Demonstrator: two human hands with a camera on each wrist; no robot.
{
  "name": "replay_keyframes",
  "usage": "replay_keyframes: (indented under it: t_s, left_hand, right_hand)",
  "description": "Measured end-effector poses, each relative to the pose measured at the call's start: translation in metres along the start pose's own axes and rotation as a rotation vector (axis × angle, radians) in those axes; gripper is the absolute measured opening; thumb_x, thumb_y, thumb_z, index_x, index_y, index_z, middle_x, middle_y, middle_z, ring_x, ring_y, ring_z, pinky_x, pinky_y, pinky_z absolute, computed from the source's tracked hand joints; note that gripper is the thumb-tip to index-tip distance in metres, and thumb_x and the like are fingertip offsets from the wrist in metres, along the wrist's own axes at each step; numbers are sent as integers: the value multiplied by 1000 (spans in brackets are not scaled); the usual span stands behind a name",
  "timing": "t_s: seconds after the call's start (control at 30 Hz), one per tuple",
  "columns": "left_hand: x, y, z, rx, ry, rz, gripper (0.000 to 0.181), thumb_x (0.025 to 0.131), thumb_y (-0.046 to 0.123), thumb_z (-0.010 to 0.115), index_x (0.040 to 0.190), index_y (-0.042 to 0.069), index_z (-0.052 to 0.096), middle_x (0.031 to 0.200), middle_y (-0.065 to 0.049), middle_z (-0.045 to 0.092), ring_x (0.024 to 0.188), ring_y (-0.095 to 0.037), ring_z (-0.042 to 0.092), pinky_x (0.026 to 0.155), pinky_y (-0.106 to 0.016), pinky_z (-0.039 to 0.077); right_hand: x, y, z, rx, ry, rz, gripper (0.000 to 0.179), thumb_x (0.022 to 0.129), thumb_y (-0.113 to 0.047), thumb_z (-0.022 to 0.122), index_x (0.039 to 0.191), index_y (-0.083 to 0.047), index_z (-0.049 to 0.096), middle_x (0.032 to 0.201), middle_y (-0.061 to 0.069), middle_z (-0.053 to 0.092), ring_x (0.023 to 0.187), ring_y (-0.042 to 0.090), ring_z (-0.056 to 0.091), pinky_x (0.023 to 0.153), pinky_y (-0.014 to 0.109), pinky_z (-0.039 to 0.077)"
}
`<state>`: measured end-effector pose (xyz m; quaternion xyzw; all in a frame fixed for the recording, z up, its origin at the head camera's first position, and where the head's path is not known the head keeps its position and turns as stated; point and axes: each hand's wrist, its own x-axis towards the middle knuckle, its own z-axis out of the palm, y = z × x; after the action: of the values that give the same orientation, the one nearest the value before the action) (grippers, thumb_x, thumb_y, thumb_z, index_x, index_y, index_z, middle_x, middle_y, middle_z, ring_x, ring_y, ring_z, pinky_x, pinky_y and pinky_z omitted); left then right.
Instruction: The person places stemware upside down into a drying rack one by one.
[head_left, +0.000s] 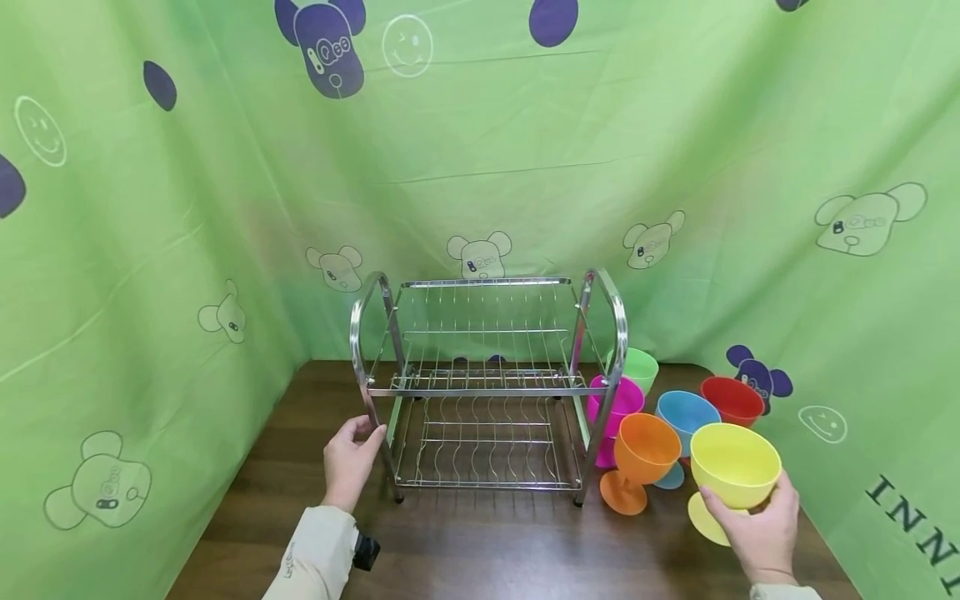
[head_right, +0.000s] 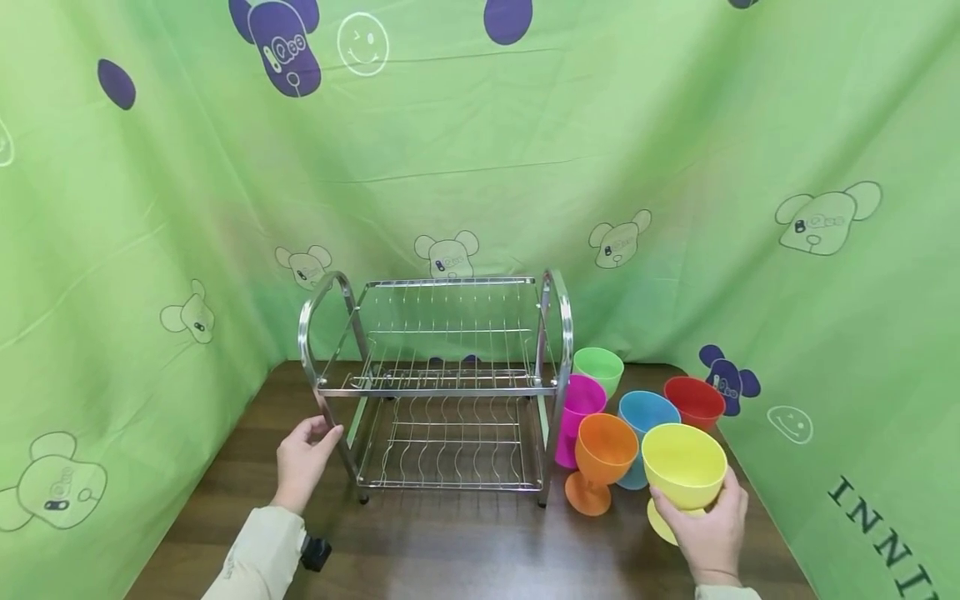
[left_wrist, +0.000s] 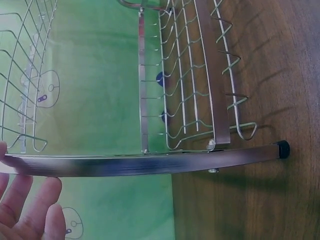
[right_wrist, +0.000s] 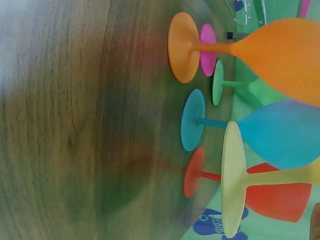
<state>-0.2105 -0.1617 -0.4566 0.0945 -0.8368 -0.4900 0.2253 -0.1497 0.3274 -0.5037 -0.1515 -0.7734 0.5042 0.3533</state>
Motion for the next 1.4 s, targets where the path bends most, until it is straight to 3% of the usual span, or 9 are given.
replay_keyframes:
  t_s: [0.17, 0.3, 0.43, 0.6, 0.77, 0.93, 1.07, 1.23, 1.4]
  left_hand:
    - [-1, -2, -2, 44, -21, 1, 24, 84, 17, 71, 100, -1, 69, 94, -15, 71, 69, -20, 66, 62, -30, 48]
    - [-3, -6, -4, 88, -19, 29, 23, 84, 19, 70, 99, 2, 70, 93, -12, 72, 68, -18, 65, 61, -30, 45]
    - [-8, -10, -7, 91, 36, 98, 17, 84, 15, 70, 95, 3, 71, 87, -10, 72, 65, -19, 64, 58, -30, 44]
    - [-17, -13, -13, 128, 75, 129, 14, 82, 13, 69, 93, 5, 73, 82, -6, 72, 63, -18, 64, 54, -29, 44]
    - [-24, -14, -12, 185, 76, 160, 11, 81, 14, 69, 89, 8, 74, 78, -2, 72, 61, -15, 64, 52, -30, 44]
    - [-27, -9, -3, 283, 39, 282, 8, 80, 16, 68, 83, 11, 74, 72, 3, 70, 61, -13, 64, 50, -30, 44]
    - [-28, -4, 3, 329, 44, 397, 6, 78, 16, 69, 81, 13, 73, 71, 4, 69, 60, -12, 64, 48, -31, 44]
    - [-31, 3, 15, 362, 65, 521, 7, 74, 17, 70, 79, 13, 74, 73, 3, 70, 59, -12, 64, 47, -30, 45]
    - [-33, 13, 31, 344, 9, 606, 11, 75, 18, 71, 83, 12, 75, 77, 2, 71, 60, -12, 64, 47, -25, 45]
  right_hand:
    - [-7, -9, -2, -127, -55, 49, 90, 53, 0, 85, 134, 1, 43, 110, -3, 41, 95, -7, 28, 82, 19, 28]
    - [-11, -14, -2, -174, -87, -5, 96, 51, -2, 85, 136, 2, 40, 112, 15, 40, 94, -7, 23, 76, 20, 25]
    - [-12, -16, 0, -190, -98, -76, 97, 49, -3, 86, 135, 3, 41, 111, 17, 41, 95, 0, 30, 74, 16, 24]
    - [-15, -18, 5, -236, -134, -138, 98, 50, -6, 86, 136, 3, 40, 115, 21, 43, 98, 23, 36, 75, 25, 32]
    - [-18, -19, 7, -241, -150, -202, 99, 49, -5, 87, 136, 3, 41, 117, 22, 46, 98, 22, 38, 75, 29, 33]
    - [-21, -19, 2, -287, -135, -250, 100, 46, -5, 89, 134, 4, 42, 115, 21, 48, 97, 18, 37, 71, 30, 35]
    - [-23, -20, 3, -300, -129, -305, 100, 43, -8, 89, 132, 3, 45, 114, 20, 49, 97, 19, 38, 69, 30, 36]
    - [-26, -21, 8, -292, -105, -405, 99, 38, -11, 88, 127, 4, 48, 109, 22, 52, 93, 14, 41, 66, 25, 36]
    - [-32, -18, 15, -289, -67, -489, 99, 33, -15, 87, 124, 4, 51, 104, 23, 54, 89, 9, 43, 57, 29, 43]
